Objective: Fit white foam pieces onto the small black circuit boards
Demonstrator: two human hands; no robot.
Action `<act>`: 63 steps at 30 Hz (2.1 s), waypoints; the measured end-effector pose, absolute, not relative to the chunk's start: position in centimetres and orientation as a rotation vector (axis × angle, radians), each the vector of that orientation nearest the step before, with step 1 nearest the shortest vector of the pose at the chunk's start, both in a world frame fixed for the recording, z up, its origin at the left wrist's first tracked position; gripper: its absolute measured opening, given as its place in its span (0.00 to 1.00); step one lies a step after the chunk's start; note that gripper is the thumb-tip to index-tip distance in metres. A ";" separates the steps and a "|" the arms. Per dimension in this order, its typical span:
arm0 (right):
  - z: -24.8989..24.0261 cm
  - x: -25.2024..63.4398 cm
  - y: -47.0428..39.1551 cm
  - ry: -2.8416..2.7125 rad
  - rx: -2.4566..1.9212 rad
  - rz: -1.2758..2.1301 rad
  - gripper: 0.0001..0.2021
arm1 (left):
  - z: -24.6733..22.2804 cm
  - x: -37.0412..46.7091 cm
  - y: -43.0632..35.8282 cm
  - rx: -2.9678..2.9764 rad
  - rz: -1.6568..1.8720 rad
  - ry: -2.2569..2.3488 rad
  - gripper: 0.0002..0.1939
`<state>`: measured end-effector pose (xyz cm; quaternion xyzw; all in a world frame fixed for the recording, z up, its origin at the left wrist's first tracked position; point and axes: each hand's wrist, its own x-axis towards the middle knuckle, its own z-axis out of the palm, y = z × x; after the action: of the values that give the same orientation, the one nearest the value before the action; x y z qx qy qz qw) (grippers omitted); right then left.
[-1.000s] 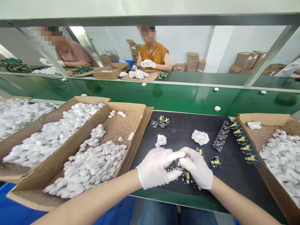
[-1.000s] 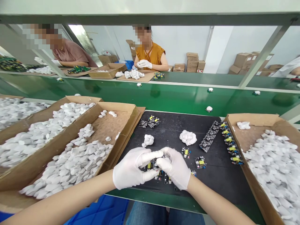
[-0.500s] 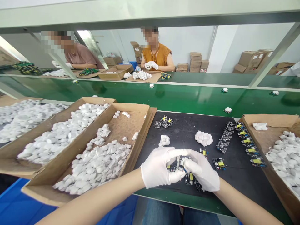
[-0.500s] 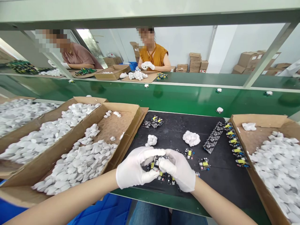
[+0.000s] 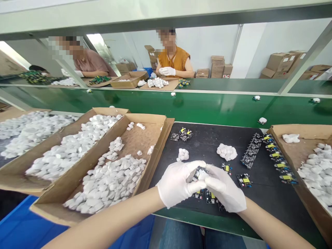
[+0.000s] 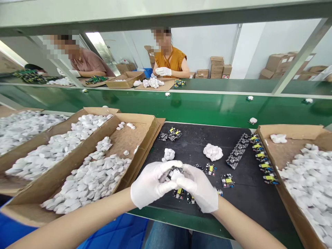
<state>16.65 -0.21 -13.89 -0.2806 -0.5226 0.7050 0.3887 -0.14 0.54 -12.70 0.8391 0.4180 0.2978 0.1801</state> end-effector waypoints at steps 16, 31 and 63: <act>-14.6 16.8 0.2 -1.336 -0.711 1.803 0.18 | -12.7 0.1 1.0 2.345 0.807 1.112 0.20; -14.3 16.3 -0.7 -1.326 -0.954 1.739 0.20 | -13.1 0.1 0.8 2.294 0.718 1.147 0.27; -12.9 17.1 0.3 -1.252 -0.586 1.953 0.19 | -13.6 -0.5 0.9 1.747 0.895 0.927 0.27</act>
<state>17.07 0.34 -12.87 -0.2278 -0.4869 0.7598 0.3658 -0.47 0.90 -13.57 0.7116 0.3778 0.3648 0.4666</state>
